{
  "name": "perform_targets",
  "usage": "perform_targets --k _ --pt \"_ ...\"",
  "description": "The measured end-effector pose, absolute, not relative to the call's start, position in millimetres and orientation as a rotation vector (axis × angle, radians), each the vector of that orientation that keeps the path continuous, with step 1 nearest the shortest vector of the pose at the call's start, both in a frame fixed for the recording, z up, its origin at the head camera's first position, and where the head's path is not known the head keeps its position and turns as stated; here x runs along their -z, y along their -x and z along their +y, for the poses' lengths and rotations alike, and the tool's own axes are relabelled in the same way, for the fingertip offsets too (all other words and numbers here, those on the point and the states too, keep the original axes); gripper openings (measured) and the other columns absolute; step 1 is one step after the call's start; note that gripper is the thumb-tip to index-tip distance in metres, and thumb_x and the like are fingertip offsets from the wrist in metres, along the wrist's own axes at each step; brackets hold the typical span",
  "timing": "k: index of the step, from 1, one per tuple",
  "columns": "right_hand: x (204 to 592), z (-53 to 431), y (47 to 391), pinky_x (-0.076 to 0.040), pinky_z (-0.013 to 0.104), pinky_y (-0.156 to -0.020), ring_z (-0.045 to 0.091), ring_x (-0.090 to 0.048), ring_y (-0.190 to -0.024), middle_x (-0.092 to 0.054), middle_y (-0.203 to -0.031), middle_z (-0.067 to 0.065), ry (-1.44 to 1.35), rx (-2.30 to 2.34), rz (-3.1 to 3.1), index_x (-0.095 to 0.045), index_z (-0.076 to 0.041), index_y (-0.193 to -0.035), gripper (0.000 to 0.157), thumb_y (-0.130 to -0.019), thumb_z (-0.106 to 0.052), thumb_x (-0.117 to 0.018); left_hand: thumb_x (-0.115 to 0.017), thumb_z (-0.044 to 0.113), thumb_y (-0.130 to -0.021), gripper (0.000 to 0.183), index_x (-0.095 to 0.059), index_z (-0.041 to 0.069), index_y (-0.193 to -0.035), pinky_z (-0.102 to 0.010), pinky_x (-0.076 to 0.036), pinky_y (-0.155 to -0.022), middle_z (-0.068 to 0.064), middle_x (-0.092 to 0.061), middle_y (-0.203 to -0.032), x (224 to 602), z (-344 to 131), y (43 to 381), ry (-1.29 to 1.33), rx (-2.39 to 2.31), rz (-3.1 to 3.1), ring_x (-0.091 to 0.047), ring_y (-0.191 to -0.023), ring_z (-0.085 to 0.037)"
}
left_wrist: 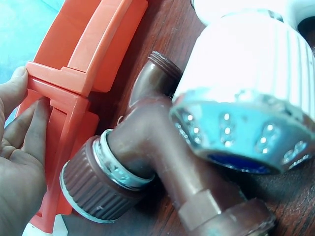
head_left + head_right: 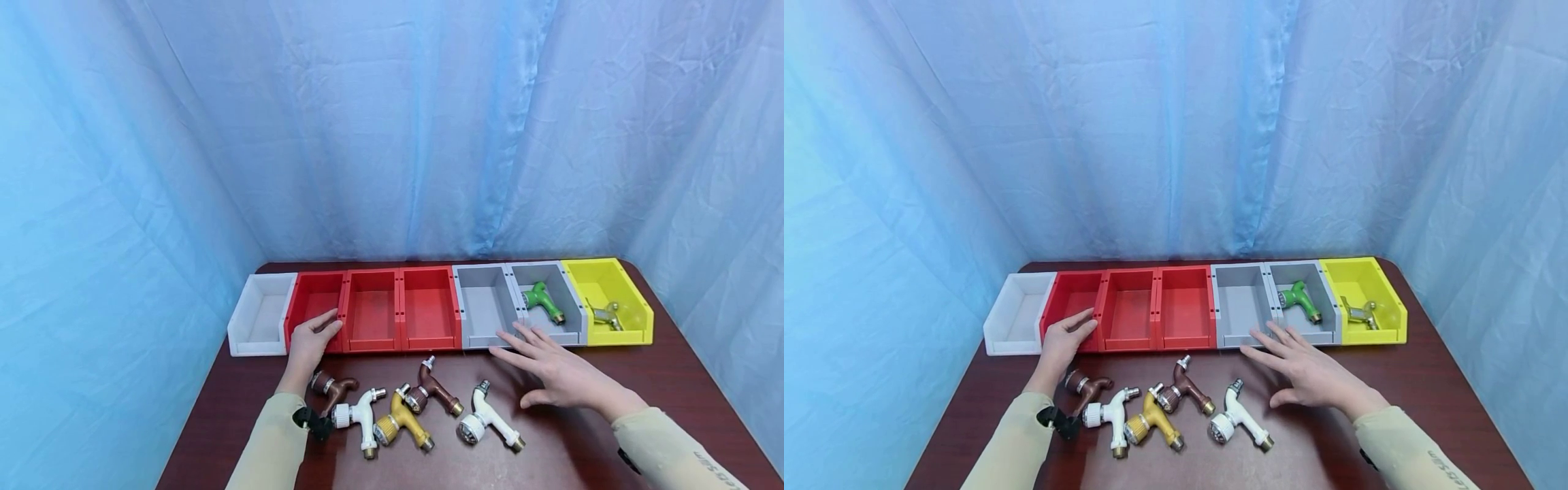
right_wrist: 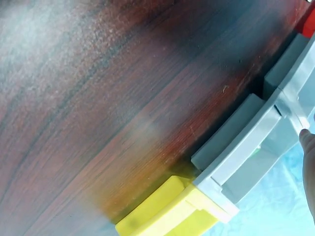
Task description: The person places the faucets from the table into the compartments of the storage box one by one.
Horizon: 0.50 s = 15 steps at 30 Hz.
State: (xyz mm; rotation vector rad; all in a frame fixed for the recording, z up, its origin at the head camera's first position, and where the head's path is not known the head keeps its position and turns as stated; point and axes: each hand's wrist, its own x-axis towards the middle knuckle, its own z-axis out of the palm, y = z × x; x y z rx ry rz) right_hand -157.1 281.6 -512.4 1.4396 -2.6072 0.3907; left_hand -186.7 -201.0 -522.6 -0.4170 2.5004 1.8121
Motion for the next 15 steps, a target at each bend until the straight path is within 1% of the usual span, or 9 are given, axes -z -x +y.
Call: perform_targets --k 2,4,8,9,11,15 --pt "514 279 156 -0.002 0.050 -0.111 0.044 -0.017 -0.135 -0.026 -0.150 0.013 -1.482 -0.398 -2.590 -0.037 -0.017 -0.144 0.101 -0.060 -0.060 -0.074 -0.066 0.048 -0.081 0.046 -0.060 0.034 -0.124 -0.041 -0.049 -0.088 0.003 -0.053 -0.130 523 -201 187 0.420 -1.809 2.500 -0.041 -0.122 -0.020" --pt "516 277 155 -0.002 0.051 -0.110 0.044 -0.018 -0.134 -0.028 -0.149 0.015 -1.519 -0.399 -2.569 -0.037 -0.016 -0.144 0.103 -0.059 -0.063 -0.072 -0.067 0.047 -0.081 0.045 -0.060 0.035 -0.124 -0.040 -0.049 -0.088 0.004 -0.053 -0.129 522 -201 187 0.427 -1.809 2.500 -0.041 -0.122 -0.020" --pt "518 272 151 -0.008 0.058 -0.107 0.045 -0.019 -0.134 -0.029 -0.148 0.016 -1.567 -0.397 -2.548 -0.037 -0.017 -0.144 0.104 -0.058 -0.068 -0.068 -0.067 0.046 -0.082 0.043 -0.061 0.035 -0.123 -0.040 -0.048 -0.090 0.004 -0.053 -0.129 522 -201 187 0.427 -1.814 2.496 -0.042 -0.122 -0.018" --pt "518 270 150 -0.008 0.058 -0.108 0.046 -0.018 -0.133 -0.029 -0.148 0.017 -1.579 -0.396 -2.542 -0.038 -0.017 -0.143 0.104 -0.058 -0.068 -0.067 -0.067 0.046 -0.082 0.043 -0.061 0.035 -0.123 -0.040 -0.048 -0.090 0.004 -0.053 -0.129 521 -201 187 0.426 -1.819 2.491 -0.042 -0.122 -0.019" --pt "517 266 147 -0.011 0.059 -0.106 0.047 -0.018 -0.133 -0.028 -0.148 0.016 -1.604 -0.396 -2.546 -0.037 -0.017 -0.144 0.105 -0.058 -0.070 -0.066 -0.067 0.045 -0.082 0.043 -0.061 0.034 -0.123 -0.040 -0.048 -0.090 0.004 -0.053 -0.129 522 -201 187 0.423 -1.823 2.489 -0.042 -0.122 -0.019" --pt "518 261 143 -0.012 0.062 -0.104 0.051 -0.020 -0.131 -0.028 -0.148 0.016 -1.653 -0.403 -2.547 -0.037 -0.018 -0.144 0.106 -0.056 -0.071 -0.066 -0.067 0.046 -0.081 0.043 -0.061 0.034 -0.123 -0.040 -0.048 -0.089 0.004 -0.053 -0.129 522 -201 186 0.424 -1.824 2.487 -0.042 -0.121 -0.019"
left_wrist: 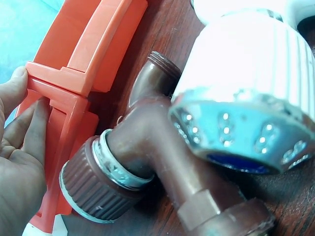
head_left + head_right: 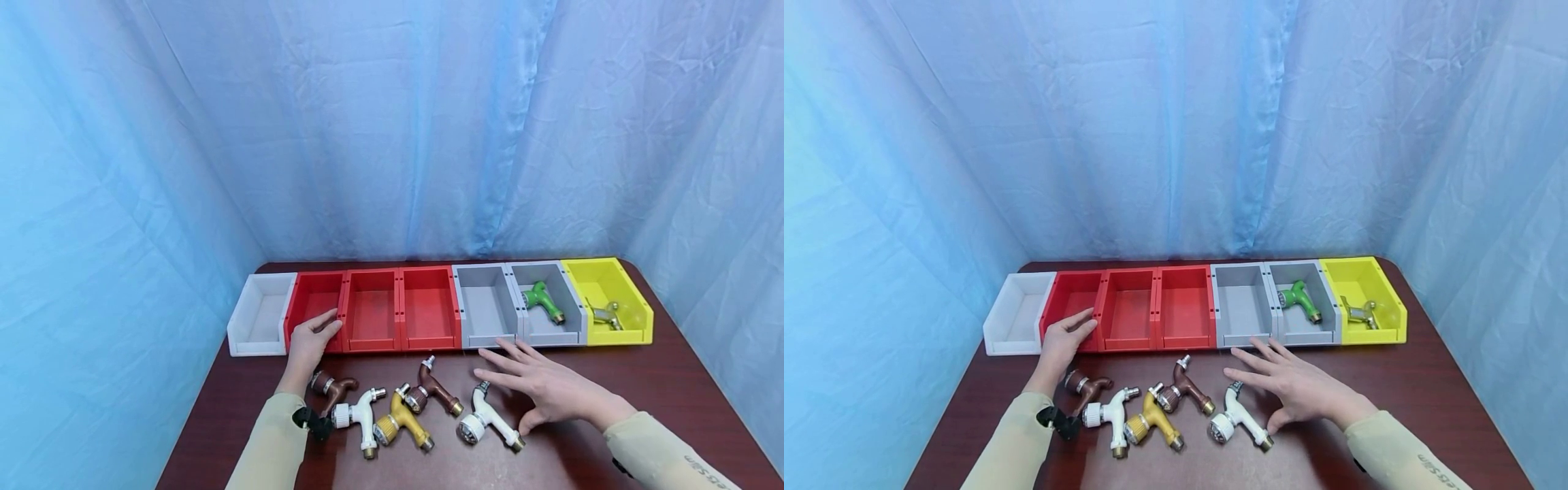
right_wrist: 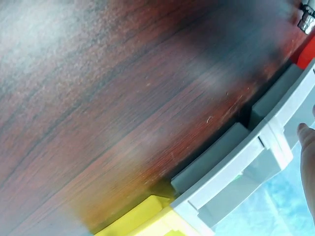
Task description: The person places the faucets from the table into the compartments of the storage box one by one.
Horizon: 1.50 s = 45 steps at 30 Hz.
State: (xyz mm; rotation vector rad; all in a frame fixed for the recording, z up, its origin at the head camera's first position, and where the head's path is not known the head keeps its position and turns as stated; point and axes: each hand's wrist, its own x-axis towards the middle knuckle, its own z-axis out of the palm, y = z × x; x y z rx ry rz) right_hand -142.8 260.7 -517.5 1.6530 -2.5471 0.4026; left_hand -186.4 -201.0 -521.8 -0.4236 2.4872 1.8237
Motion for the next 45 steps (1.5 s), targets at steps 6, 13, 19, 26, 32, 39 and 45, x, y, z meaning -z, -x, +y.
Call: perform_targets --k 6,13,19,26,32,39,45 --pt "521 257 139 -0.018 0.063 -0.101 0.047 -0.018 -0.133 -0.024 -0.151 0.010 -1.708 -0.347 -2.601 -0.033 -0.027 -0.145 0.108 -0.054 -0.074 -0.065 -0.067 0.046 -0.081 0.043 -0.061 0.035 -0.123 -0.040 -0.049 -0.088 0.004 -0.053 -0.129 521 -200 187 0.426 -1.830 2.483 -0.042 -0.121 -0.019" --pt "520 253 135 -0.012 0.059 -0.106 0.044 -0.015 -0.135 -0.026 -0.150 0.012 -1.779 -0.329 -2.560 -0.034 -0.027 -0.145 0.105 -0.054 -0.072 -0.065 -0.067 0.046 -0.081 0.044 -0.061 0.034 -0.123 -0.041 -0.048 -0.089 0.003 -0.053 -0.129 521 -200 186 0.409 -1.833 2.487 -0.042 -0.122 -0.020" --pt "519 248 129 -0.012 0.058 -0.106 0.041 -0.012 -0.137 -0.022 -0.152 0.009 -1.805 -0.271 -2.600 -0.029 -0.032 -0.146 0.107 -0.054 -0.073 -0.064 -0.067 0.048 -0.080 0.044 -0.061 0.035 -0.123 -0.041 -0.049 -0.088 0.003 -0.052 -0.129 522 -199 186 0.434 -1.816 2.484 -0.041 -0.122 -0.021" --pt "520 241 120 -0.024 0.064 -0.098 0.044 -0.019 -0.134 -0.022 -0.152 0.009 -1.892 -0.319 -2.587 -0.031 -0.031 -0.145 0.101 -0.058 -0.072 -0.063 -0.066 0.048 -0.081 0.046 -0.059 0.034 -0.125 -0.041 -0.049 -0.087 0.005 -0.051 -0.131 522 -200 186 0.448 -1.794 2.489 -0.039 -0.124 -0.021" --pt "525 238 116 -0.033 0.061 -0.095 0.041 -0.025 -0.133 -0.025 -0.150 0.009 -1.926 -0.323 -2.474 -0.036 -0.029 -0.144 0.097 -0.061 -0.072 -0.061 -0.066 0.047 -0.082 0.047 -0.059 0.032 -0.126 -0.042 -0.049 -0.087 0.003 -0.051 -0.131 522 -199 186 0.434 -1.799 2.500 -0.039 -0.123 -0.022" --pt "526 236 112 -0.036 0.055 -0.097 0.039 -0.028 -0.132 -0.023 -0.151 0.006 -1.950 -0.368 -2.475 -0.037 -0.030 -0.143 0.085 -0.070 -0.065 -0.062 -0.067 0.047 -0.082 0.046 -0.059 0.034 -0.125 -0.041 -0.051 -0.085 0.005 -0.051 -0.129 523 -200 185 0.452 -1.797 2.493 -0.039 -0.122 -0.022" --pt "525 238 108 -0.040 0.050 -0.096 0.040 -0.033 -0.130 -0.031 -0.148 0.005 -1.918 -0.360 -2.504 -0.037 -0.035 -0.142 0.076 -0.075 -0.061 -0.063 -0.066 0.047 -0.082 0.048 -0.058 0.032 -0.127 -0.042 -0.050 -0.086 0.004 -0.050 -0.130 523 -200 186 0.433 -1.799 2.510 -0.039 -0.122 -0.022"
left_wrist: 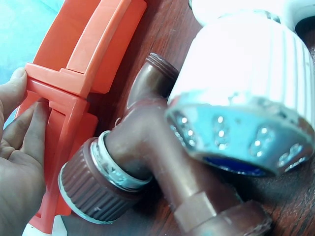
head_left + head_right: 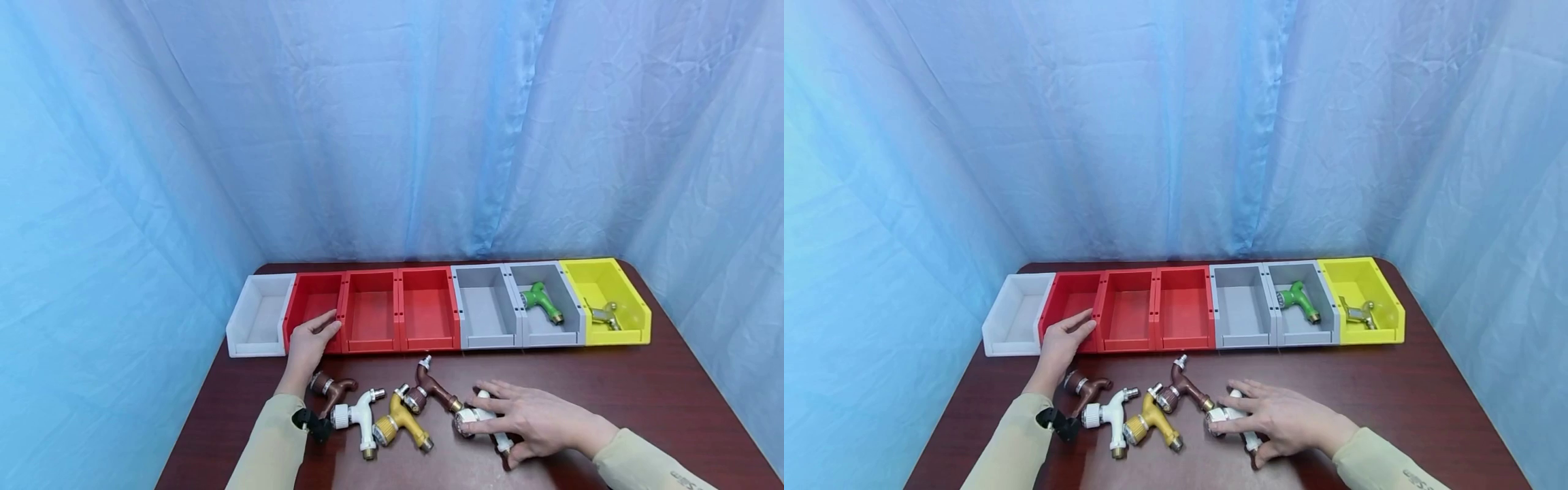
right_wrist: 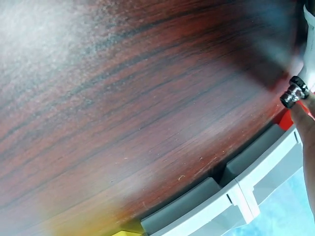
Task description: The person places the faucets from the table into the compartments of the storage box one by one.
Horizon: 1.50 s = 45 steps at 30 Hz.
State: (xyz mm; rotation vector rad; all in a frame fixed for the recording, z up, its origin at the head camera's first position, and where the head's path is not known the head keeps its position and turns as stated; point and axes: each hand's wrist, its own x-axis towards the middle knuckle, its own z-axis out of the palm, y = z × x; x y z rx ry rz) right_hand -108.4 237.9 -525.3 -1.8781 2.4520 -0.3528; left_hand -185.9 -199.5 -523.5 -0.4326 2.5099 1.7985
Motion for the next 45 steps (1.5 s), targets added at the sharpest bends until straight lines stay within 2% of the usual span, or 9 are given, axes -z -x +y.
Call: perform_targets --k 8,14,22,35,45 --pt "525 236 107 -0.045 0.049 -0.091 0.040 -0.040 -0.125 -0.044 -0.139 0.009 1.899 0.312 2.491 -0.037 -0.034 -0.142 0.077 -0.075 -0.063 -0.062 -0.066 0.047 -0.082 0.047 -0.059 0.032 -0.127 -0.041 -0.050 -0.086 0.004 -0.051 -0.130 523 -199 184 0.426 -1.803 2.510 -0.039 -0.122 -0.022" --pt "524 234 105 -0.045 0.050 -0.090 0.038 -0.047 -0.119 -0.049 -0.134 0.013 1.966 0.244 2.523 -0.036 -0.027 -0.144 0.081 -0.075 -0.059 -0.065 -0.065 0.048 -0.082 0.050 -0.058 0.030 -0.128 -0.042 -0.049 -0.087 0.003 -0.050 -0.131 522 -199 184 0.426 -1.797 2.514 -0.038 -0.123 -0.022" --pt "523 231 104 -0.044 0.049 -0.091 0.034 -0.048 -0.118 -0.049 -0.132 0.013 1.992 0.223 2.521 -0.036 -0.023 -0.144 0.083 -0.075 -0.057 -0.067 -0.065 0.048 -0.082 0.048 -0.059 0.032 -0.127 -0.042 -0.048 -0.089 0.003 -0.051 -0.131 522 -200 184 0.409 -1.814 2.511 -0.040 -0.123 -0.021" --pt "517 235 111 -0.043 0.052 -0.091 0.033 -0.049 -0.114 -0.051 -0.127 0.011 2.037 0.279 2.547 -0.043 -0.020 -0.140 0.084 -0.068 -0.049 -0.076 -0.065 0.049 -0.081 0.049 -0.059 0.031 -0.127 -0.041 -0.048 -0.089 0.004 -0.051 -0.131 522 -199 184 0.411 -1.807 2.522 -0.040 -0.123 -0.020" --pt "505 240 122 -0.039 0.055 -0.095 0.040 -0.047 -0.118 -0.051 -0.129 0.016 2.035 0.280 2.639 -0.045 -0.018 -0.140 0.087 -0.065 -0.046 -0.079 -0.065 0.048 -0.082 0.050 -0.058 0.028 -0.128 -0.041 -0.047 -0.091 0.004 -0.051 -0.132 522 -200 185 0.395 -1.795 2.537 -0.039 -0.124 -0.019"
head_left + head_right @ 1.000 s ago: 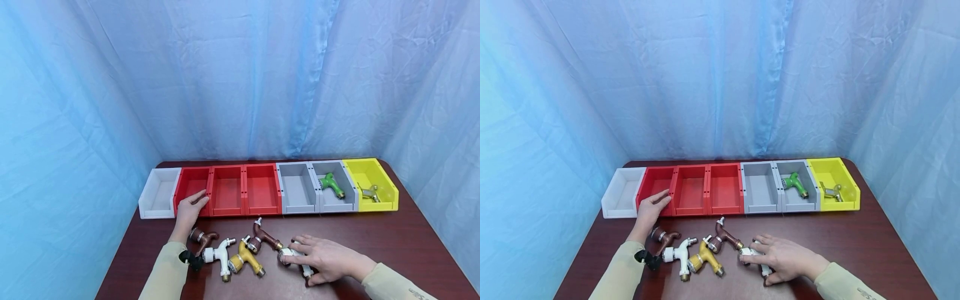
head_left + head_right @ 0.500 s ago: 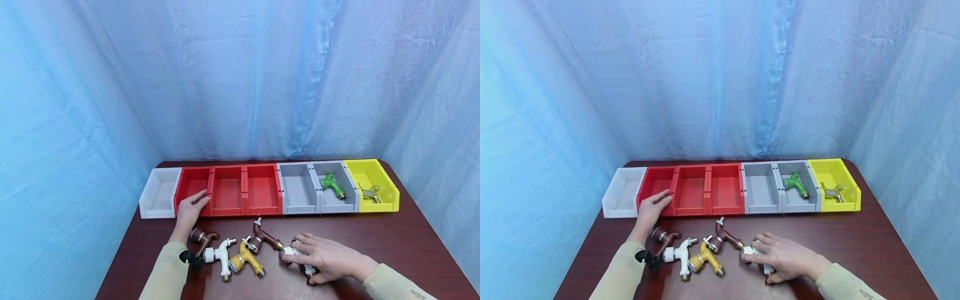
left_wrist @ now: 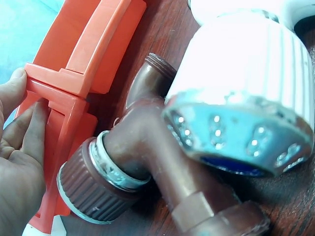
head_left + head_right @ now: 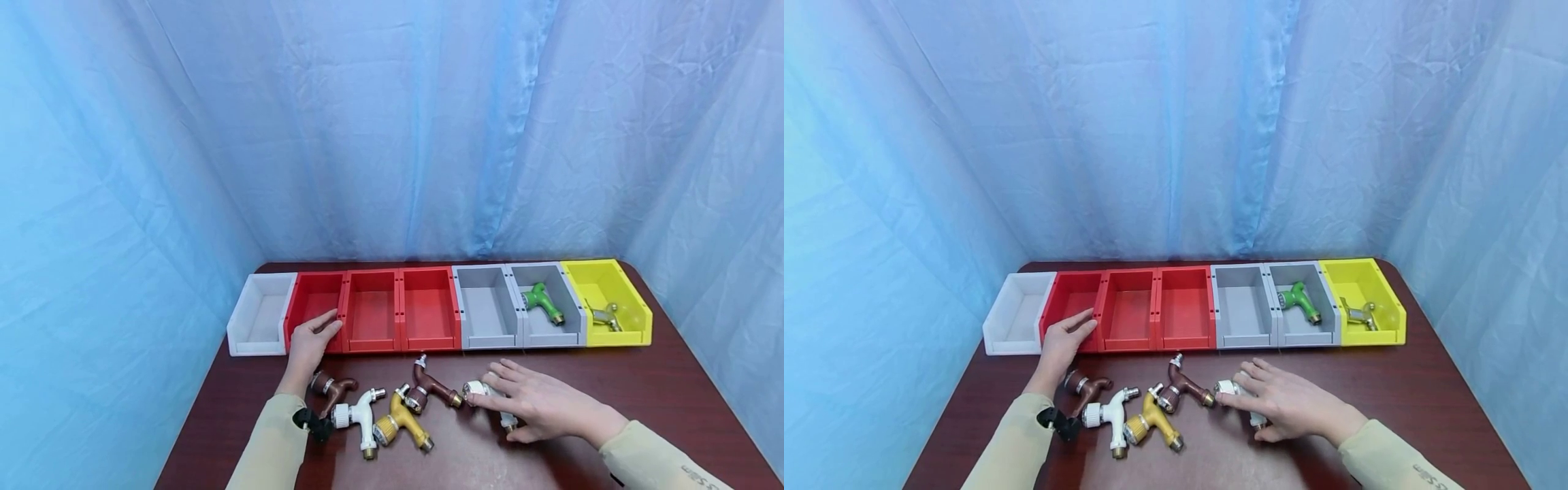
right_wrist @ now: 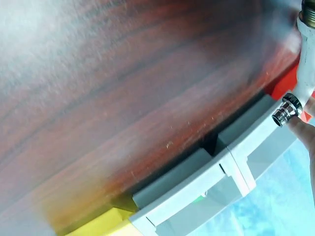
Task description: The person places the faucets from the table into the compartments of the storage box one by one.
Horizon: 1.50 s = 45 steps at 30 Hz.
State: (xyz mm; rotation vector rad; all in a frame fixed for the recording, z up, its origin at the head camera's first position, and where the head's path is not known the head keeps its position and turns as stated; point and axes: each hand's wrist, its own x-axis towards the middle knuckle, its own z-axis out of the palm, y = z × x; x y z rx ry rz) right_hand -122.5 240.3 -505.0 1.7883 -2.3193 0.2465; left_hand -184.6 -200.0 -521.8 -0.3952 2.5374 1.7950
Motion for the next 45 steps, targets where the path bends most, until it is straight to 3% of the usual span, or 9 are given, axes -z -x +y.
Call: perform_targets --k 6,21,33,45 --pt "498 243 132 -0.034 0.054 -0.098 0.038 -0.044 -0.121 -0.048 -0.132 0.014 -1.734 -0.248 -2.313 -0.045 -0.017 -0.139 0.088 -0.064 -0.044 -0.081 -0.065 0.046 -0.083 0.050 -0.057 0.027 -0.129 -0.042 -0.048 -0.089 0.003 -0.050 -0.132 520 -198 184 0.401 -1.801 2.515 -0.039 -0.124 -0.021" --pt "496 246 156 -0.037 0.058 -0.095 0.037 -0.043 -0.122 -0.049 -0.131 0.016 -1.696 -0.218 -2.313 -0.045 -0.016 -0.139 0.090 -0.062 -0.044 -0.082 -0.066 0.048 -0.082 0.049 -0.058 0.032 -0.128 -0.042 -0.050 -0.085 0.002 -0.050 -0.132 522 -199 184 0.409 -1.807 2.504 -0.038 -0.124 -0.023" --pt "493 247 171 -0.034 0.057 -0.099 0.039 -0.037 -0.127 -0.043 -0.139 0.015 -1.630 -0.169 -2.368 -0.042 -0.019 -0.141 0.081 -0.073 -0.049 -0.074 -0.067 0.049 -0.080 0.048 -0.059 0.035 -0.125 -0.041 -0.050 -0.086 0.004 -0.050 -0.132 522 -200 184 0.419 -1.796 2.511 -0.039 -0.123 -0.021" --pt "486 246 187 -0.033 0.057 -0.099 0.038 -0.039 -0.126 -0.044 -0.138 0.016 -1.573 -0.115 -2.373 -0.044 -0.017 -0.140 0.084 -0.070 -0.048 -0.078 -0.066 0.050 -0.081 0.052 -0.058 0.030 -0.128 -0.041 -0.050 -0.086 0.005 -0.050 -0.131 523 -201 185 0.416 -1.789 2.514 -0.039 -0.123 -0.020"
